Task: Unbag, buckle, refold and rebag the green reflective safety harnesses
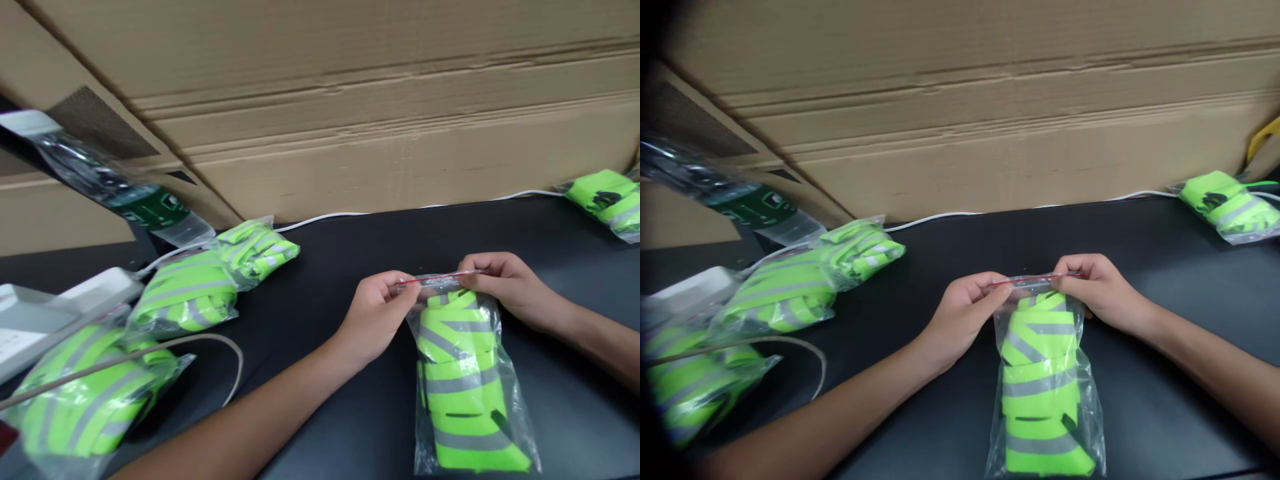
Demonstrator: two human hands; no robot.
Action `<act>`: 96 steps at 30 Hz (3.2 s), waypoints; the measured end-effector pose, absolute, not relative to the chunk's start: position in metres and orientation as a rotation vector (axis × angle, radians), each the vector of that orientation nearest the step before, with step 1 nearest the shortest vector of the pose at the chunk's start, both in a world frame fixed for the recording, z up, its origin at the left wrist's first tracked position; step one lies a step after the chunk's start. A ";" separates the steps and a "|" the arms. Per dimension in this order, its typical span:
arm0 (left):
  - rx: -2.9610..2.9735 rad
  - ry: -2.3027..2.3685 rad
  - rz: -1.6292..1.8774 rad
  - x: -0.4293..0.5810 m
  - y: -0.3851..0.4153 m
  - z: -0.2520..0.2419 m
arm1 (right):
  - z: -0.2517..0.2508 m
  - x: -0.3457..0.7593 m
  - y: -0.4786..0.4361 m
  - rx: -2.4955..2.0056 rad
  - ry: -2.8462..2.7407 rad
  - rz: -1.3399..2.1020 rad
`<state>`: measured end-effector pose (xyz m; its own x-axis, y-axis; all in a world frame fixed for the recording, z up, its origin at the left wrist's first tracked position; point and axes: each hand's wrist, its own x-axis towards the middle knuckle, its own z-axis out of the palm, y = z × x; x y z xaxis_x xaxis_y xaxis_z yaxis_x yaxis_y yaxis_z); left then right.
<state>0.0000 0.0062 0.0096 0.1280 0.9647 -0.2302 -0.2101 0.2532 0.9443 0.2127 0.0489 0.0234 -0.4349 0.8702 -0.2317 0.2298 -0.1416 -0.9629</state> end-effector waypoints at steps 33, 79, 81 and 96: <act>1.098 1.085 1.061 0.008 0.000 0.011 | 0.036 0.199 0.042 -1.159 -1.854 1.549; 0.918 1.174 1.244 0.004 -0.002 0.006 | 0.037 0.224 0.050 -1.168 -1.913 1.424; 0.921 1.176 1.244 0.004 -0.002 0.006 | 0.037 0.222 0.048 -1.139 -1.912 1.387; 1.040 1.177 1.184 0.004 -0.004 0.007 | 0.035 0.214 0.043 -1.123 -1.915 1.379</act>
<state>0.0042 -0.0042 0.0073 0.0010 0.9938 -0.1110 -0.1167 0.1103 0.9870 0.2139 0.0429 0.0354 -0.5195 0.8528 -0.0537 0.3211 0.1366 -0.9371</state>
